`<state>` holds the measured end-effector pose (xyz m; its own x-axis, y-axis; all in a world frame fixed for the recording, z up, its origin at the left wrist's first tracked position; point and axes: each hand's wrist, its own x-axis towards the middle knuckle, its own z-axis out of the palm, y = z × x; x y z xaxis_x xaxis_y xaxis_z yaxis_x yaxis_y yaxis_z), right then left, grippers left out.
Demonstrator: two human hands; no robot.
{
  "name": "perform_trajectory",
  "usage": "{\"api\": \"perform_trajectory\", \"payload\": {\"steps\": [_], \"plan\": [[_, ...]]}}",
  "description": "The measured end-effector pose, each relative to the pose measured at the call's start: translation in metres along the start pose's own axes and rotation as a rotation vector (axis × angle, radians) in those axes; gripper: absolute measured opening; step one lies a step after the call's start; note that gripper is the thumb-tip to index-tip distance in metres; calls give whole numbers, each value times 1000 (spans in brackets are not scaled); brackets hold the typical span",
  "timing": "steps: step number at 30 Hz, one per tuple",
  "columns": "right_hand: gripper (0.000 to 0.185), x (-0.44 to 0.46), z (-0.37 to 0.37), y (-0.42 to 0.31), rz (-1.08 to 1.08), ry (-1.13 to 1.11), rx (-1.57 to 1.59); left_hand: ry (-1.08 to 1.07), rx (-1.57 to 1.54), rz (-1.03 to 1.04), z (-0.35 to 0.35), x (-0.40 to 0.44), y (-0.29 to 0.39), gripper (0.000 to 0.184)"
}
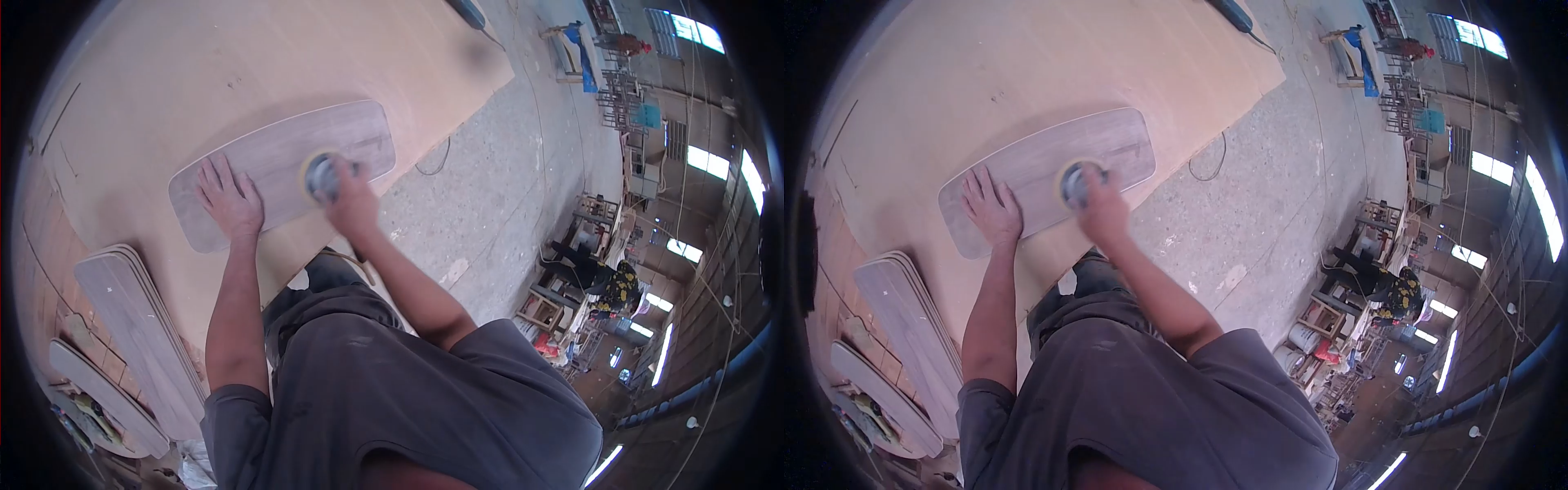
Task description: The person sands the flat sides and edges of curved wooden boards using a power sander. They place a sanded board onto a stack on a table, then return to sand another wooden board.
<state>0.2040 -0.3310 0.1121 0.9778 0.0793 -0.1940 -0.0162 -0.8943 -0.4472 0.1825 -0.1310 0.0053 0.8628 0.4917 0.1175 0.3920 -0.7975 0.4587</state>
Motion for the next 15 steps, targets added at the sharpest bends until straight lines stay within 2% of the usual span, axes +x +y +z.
{"api": "perform_trajectory", "payload": {"steps": [3,7,11,15], "plan": [[76,35,-22,49,179,99,46,9,-1,8,-2,-2,-1,60],[76,63,-35,79,359,203,19,4,-1,-2,-3,-2,3,60],[77,32,-27,51,308,140,46,5,12,7,-2,-1,3,59],[79,-7,-18,18,108,10,44,-3,18,18,-2,-1,3,61]]}}
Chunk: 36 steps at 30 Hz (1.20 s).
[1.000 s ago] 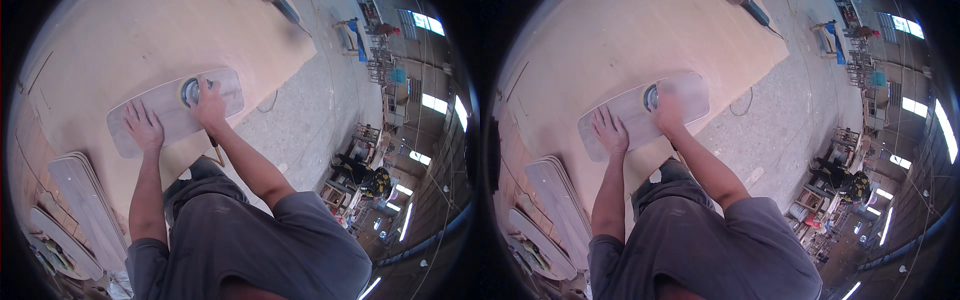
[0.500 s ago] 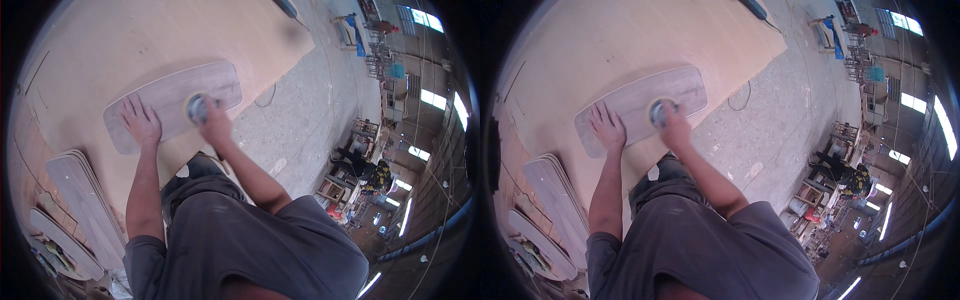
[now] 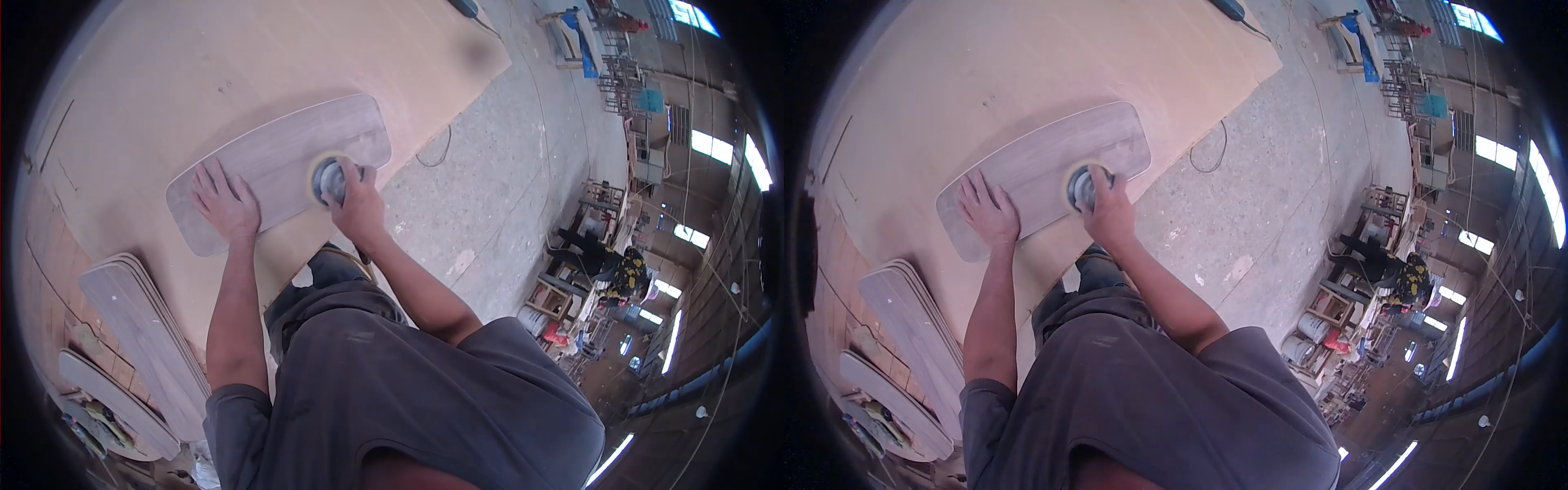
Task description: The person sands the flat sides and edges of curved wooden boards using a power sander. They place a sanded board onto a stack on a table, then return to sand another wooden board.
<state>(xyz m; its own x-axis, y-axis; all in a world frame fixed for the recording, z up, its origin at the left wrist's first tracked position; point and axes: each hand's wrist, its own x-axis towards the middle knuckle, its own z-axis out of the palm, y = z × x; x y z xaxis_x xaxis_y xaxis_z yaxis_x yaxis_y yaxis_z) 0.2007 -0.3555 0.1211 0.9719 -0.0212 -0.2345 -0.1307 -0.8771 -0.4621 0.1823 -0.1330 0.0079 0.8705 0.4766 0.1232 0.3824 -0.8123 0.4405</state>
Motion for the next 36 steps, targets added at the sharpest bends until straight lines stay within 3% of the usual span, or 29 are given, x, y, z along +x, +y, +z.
{"api": "perform_trajectory", "payload": {"steps": [2,6,11,21,27,36], "plan": [[78,2,-3,3,-32,14,5,7,-4,11,1,-1,0,61],[78,49,-19,64,147,73,39,5,7,13,1,-1,3,60],[81,112,-29,93,205,89,30,10,18,39,4,1,2,62],[78,233,-32,32,94,11,17,-9,33,45,1,4,8,60],[72,177,-23,-1,-16,-37,11,-20,56,36,2,5,9,61],[62,151,25,-82,-414,-36,-6,-20,21,33,3,3,7,60]]}}
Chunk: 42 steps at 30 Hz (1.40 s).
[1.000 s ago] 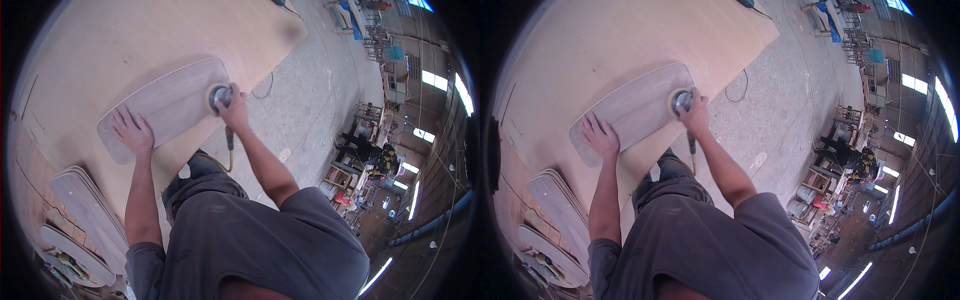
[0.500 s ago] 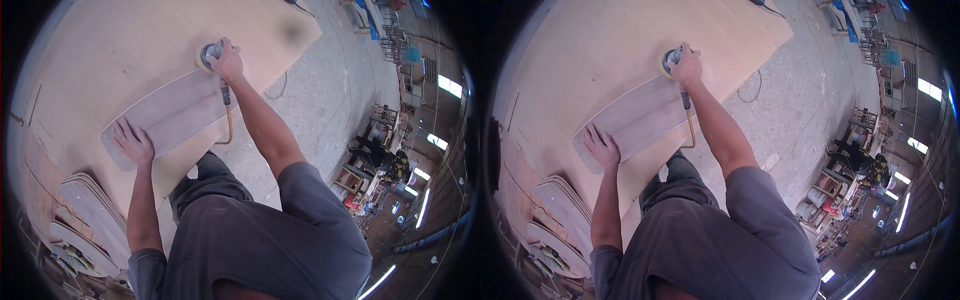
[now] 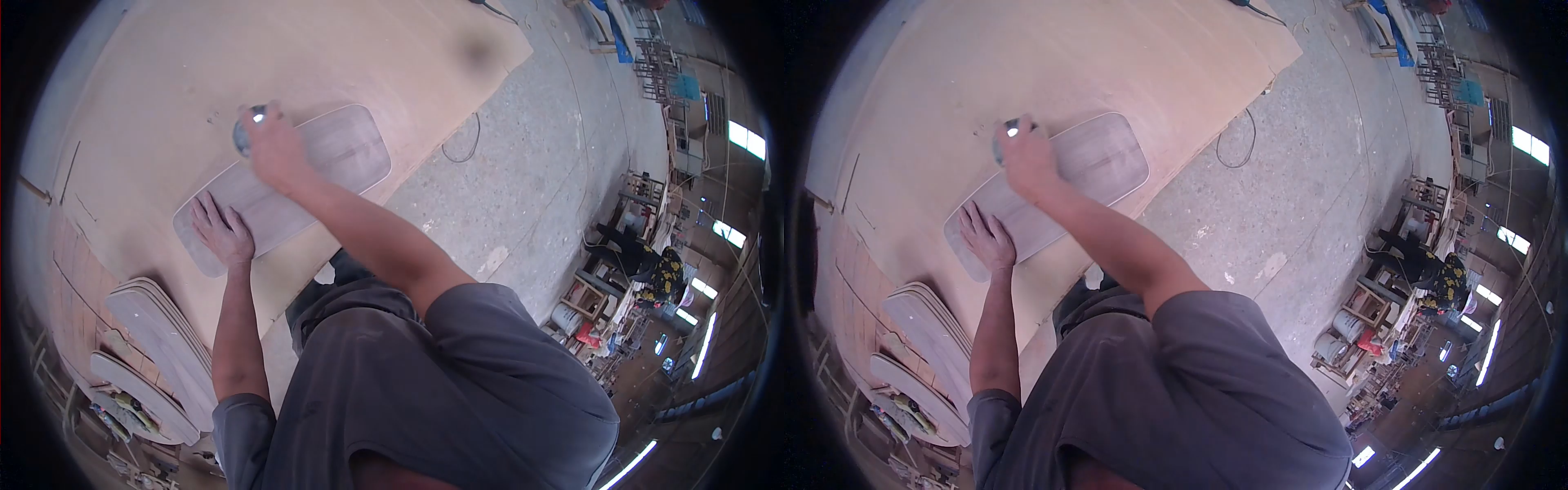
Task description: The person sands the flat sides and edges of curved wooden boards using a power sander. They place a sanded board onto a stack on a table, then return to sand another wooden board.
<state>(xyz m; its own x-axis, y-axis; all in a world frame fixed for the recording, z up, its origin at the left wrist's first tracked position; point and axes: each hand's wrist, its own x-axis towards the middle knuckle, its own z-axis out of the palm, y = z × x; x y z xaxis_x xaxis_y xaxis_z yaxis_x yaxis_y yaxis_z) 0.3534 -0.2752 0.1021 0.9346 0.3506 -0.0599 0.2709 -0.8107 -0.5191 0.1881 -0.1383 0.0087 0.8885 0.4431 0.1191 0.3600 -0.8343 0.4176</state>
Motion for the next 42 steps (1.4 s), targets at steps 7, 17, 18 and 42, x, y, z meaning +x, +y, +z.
{"api": "perform_trajectory", "payload": {"steps": [7,17,18,42], "plan": [[61,-85,-17,33,4,-128,78,33,-28,25,0,3,1,59],[72,-73,-59,108,412,51,33,37,14,-6,-2,3,6,57],[71,-77,-53,104,327,61,15,45,16,6,-2,5,5,57],[76,-43,-28,38,193,-15,18,30,-22,-64,1,2,-2,56]]}}
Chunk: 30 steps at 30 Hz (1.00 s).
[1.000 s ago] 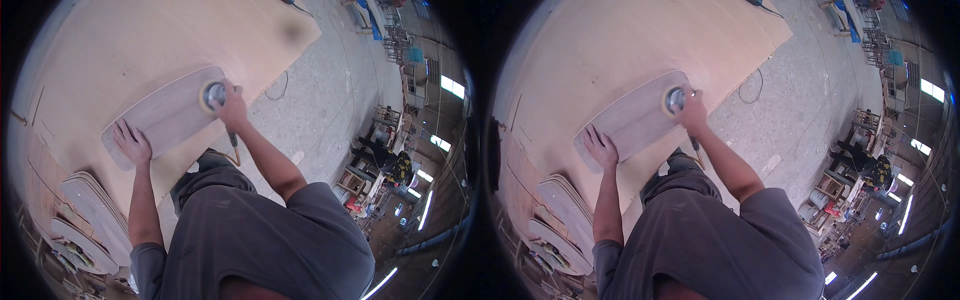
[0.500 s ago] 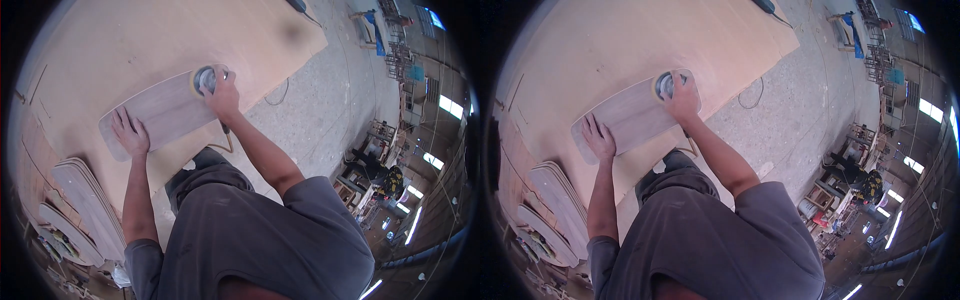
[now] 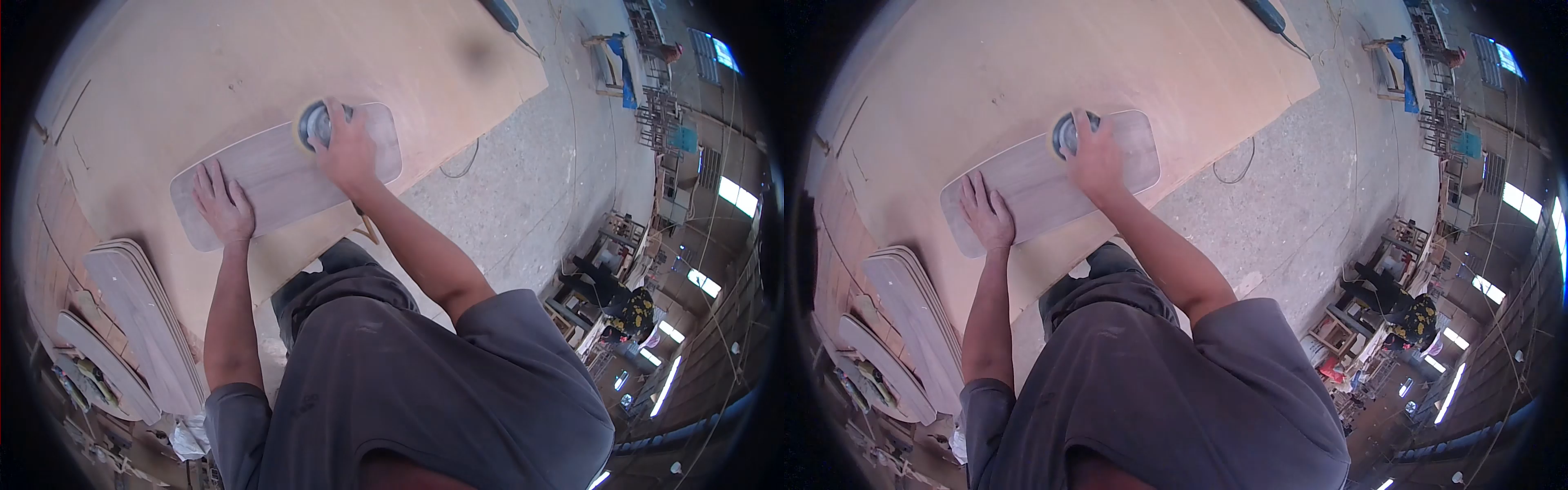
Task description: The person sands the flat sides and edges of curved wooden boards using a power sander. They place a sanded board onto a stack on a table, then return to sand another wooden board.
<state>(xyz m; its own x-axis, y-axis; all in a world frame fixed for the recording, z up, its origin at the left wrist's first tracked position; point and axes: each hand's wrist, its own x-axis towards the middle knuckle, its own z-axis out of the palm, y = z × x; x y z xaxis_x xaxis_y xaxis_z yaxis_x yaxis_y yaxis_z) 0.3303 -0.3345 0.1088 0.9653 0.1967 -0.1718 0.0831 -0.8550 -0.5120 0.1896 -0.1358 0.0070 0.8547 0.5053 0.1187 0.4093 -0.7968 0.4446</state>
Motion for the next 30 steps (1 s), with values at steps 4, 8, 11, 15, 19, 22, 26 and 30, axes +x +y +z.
{"api": "perform_trajectory", "payload": {"steps": [4,8,11,15,19,22,26,30], "plan": [[73,20,9,-22,-59,34,-5,3,-17,-3,1,-2,-1,55],[64,-16,31,-41,-172,-83,-53,16,-40,-97,4,-3,-5,55],[61,-29,28,-65,-251,-146,-47,39,-12,-220,7,0,-9,56],[63,0,28,-55,-217,-28,-36,42,10,-197,11,-2,-13,59],[65,23,2,-1,-4,42,-20,36,14,-209,8,-1,-11,60],[76,5,-33,61,163,27,29,35,23,-205,7,-1,-8,61],[83,-62,-43,118,229,-83,71,39,53,-197,11,-3,-12,61],[81,-74,-44,142,176,-111,87,48,49,-177,11,-2,-10,60]]}}
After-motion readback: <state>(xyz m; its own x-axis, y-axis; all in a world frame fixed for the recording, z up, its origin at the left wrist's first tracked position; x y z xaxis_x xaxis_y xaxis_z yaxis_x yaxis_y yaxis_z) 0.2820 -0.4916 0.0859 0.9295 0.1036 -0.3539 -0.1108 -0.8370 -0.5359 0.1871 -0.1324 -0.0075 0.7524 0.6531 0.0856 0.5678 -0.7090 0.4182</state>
